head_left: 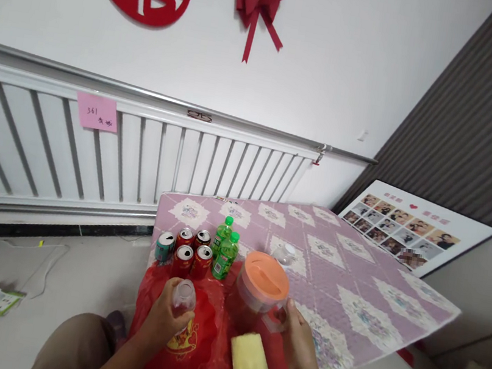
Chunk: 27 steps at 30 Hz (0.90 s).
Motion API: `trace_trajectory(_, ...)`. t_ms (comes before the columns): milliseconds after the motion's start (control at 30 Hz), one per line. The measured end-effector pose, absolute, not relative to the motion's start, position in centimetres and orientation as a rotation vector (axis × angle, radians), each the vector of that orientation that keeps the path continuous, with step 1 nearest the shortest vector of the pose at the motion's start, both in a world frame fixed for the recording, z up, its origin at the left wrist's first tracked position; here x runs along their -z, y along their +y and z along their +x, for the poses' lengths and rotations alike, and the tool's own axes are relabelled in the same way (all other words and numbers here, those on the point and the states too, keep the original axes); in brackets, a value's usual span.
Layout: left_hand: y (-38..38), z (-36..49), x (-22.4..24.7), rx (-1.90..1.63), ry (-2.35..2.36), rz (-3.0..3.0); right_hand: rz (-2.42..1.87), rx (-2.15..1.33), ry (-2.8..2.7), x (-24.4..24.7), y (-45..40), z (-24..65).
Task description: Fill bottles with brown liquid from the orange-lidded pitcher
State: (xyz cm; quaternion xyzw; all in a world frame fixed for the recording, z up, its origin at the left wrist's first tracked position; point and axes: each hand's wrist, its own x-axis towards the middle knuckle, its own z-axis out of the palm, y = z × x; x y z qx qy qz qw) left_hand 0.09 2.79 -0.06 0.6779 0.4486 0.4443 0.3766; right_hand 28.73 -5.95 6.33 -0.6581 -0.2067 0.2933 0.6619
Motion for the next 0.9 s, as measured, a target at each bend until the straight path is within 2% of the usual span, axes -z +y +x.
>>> trace_trajectory(400, 2.9, 0.3, 0.0, -1.106, 1.129, 1.692, -1.462, -0.641, -0.392, -7.6, -4.1, 28.2)
trace_trajectory(900, 2.8, 0.5, -0.4, -1.102, 1.108, 1.632, -1.499, -0.749, -0.668, -13.5, -4.1, 27.1)
